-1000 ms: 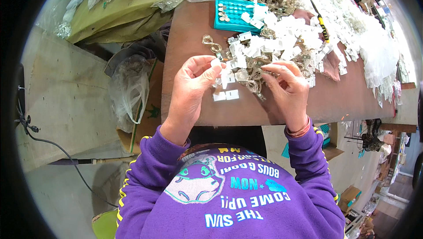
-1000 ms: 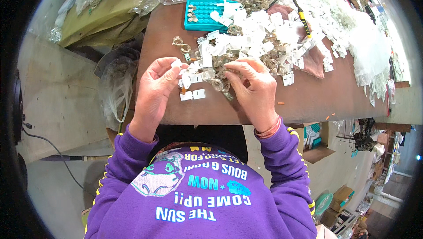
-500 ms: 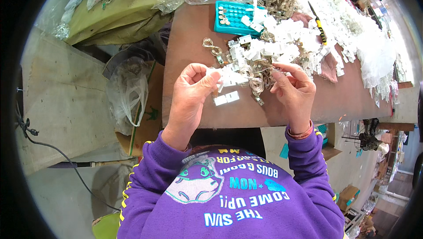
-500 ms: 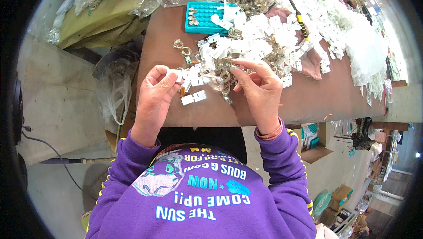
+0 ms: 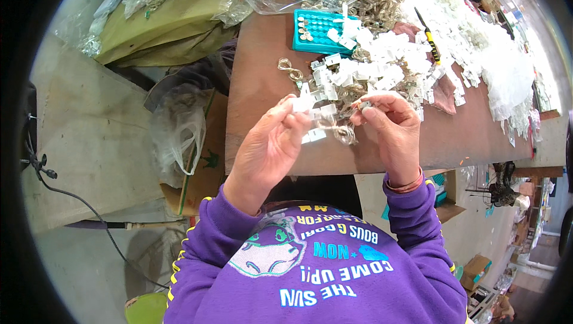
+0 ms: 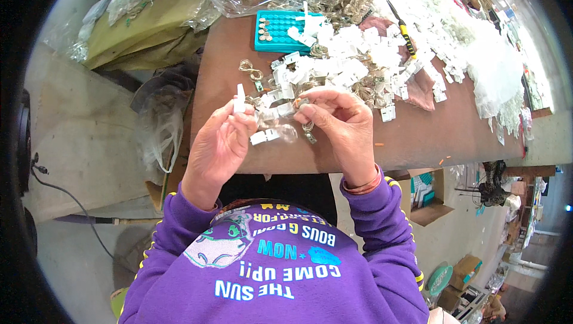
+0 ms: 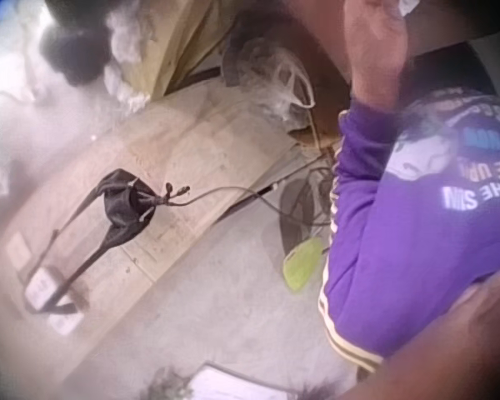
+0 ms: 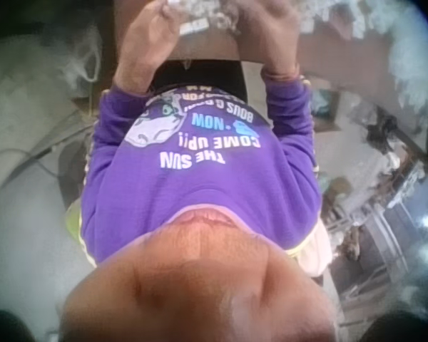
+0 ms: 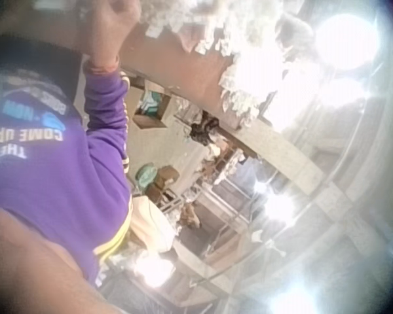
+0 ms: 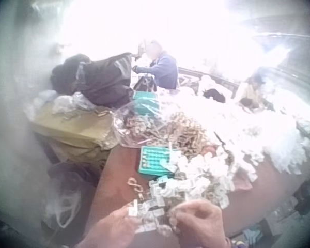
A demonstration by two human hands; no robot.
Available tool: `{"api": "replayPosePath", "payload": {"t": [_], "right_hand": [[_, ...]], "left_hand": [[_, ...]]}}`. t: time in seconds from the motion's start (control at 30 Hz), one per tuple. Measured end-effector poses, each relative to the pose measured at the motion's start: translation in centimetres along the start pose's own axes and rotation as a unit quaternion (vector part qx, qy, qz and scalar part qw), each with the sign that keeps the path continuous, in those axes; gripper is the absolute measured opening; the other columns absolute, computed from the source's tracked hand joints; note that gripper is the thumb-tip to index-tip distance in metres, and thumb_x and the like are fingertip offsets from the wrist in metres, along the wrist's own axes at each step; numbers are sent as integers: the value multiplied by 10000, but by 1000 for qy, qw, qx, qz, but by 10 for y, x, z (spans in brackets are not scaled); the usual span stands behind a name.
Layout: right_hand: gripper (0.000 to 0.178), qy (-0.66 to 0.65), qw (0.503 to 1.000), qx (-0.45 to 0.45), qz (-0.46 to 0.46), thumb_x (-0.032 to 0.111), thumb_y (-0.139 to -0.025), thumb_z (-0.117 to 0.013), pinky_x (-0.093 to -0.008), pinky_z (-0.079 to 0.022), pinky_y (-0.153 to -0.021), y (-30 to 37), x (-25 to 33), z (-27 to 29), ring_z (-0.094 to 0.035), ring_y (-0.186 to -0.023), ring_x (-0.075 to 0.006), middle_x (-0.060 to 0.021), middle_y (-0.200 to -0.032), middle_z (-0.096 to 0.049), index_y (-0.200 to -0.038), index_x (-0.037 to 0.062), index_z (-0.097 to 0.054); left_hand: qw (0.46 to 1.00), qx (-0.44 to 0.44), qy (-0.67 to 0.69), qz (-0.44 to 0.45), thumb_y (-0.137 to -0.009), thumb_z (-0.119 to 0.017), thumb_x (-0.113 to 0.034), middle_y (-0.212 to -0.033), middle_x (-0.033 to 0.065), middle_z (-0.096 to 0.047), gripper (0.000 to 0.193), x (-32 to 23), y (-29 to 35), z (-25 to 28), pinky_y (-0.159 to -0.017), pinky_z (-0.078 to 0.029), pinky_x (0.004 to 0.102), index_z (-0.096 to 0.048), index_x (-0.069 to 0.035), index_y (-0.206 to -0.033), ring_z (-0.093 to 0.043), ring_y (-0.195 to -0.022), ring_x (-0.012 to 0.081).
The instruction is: The person repeatedly picks small white plastic components and clear connectors from a pile on a table, aligns them by hand, and places them into a teal tray. The person continues this cycle throughout the clip.
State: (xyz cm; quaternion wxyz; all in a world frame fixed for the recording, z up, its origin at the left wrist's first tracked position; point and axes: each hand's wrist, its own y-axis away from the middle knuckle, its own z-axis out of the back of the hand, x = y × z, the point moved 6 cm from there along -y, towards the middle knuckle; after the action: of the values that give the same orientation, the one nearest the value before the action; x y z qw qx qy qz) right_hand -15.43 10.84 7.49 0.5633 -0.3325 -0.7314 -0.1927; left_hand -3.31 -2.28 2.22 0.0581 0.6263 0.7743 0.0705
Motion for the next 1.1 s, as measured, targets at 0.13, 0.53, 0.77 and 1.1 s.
{"api": "replayPosePath", "payload": {"t": [0.13,0.53,0.77,1.1], "right_hand": [[172,-22,994,100,-38,17,-906,-615,-228,-501,-760,0,4,-17,-647,-814,-110,-75,-902,-688,-1066,-40,-641],[161,6,989,104,-100,39,-889,-650,-183,-467,-639,0,0,-23,-584,-712,-45,-26,-852,-673,-1042,-9,-654],[133,158,986,39,-23,-27,-855,-651,-200,-505,-697,8,7,-20,-623,-735,-82,-69,-873,-692,-983,-51,-681],[177,240,954,103,147,-48,-778,-673,-264,-476,-738,2,14,-19,-605,-817,-146,-64,-856,-674,-941,2,-719]], "left_hand": [[995,-4,-102,2,-922,-574,-33,-1037,129,-613,137,10,-2,-4,-784,-548,206,-559,-3,-1055,-617,-917,135],[912,59,-406,4,-974,-459,-228,-1136,87,-617,324,32,1,-25,-783,-511,285,-517,-16,-1212,-626,-1031,183],[834,-19,-540,-110,-887,-673,-150,-953,10,-628,207,23,12,-25,-757,-473,210,-613,-31,-1045,-586,-865,59],[871,-27,-489,-45,-907,-640,-91,-773,-18,-607,97,34,13,-20,-514,-306,162,-604,-66,-993,-420,-591,6]]}}
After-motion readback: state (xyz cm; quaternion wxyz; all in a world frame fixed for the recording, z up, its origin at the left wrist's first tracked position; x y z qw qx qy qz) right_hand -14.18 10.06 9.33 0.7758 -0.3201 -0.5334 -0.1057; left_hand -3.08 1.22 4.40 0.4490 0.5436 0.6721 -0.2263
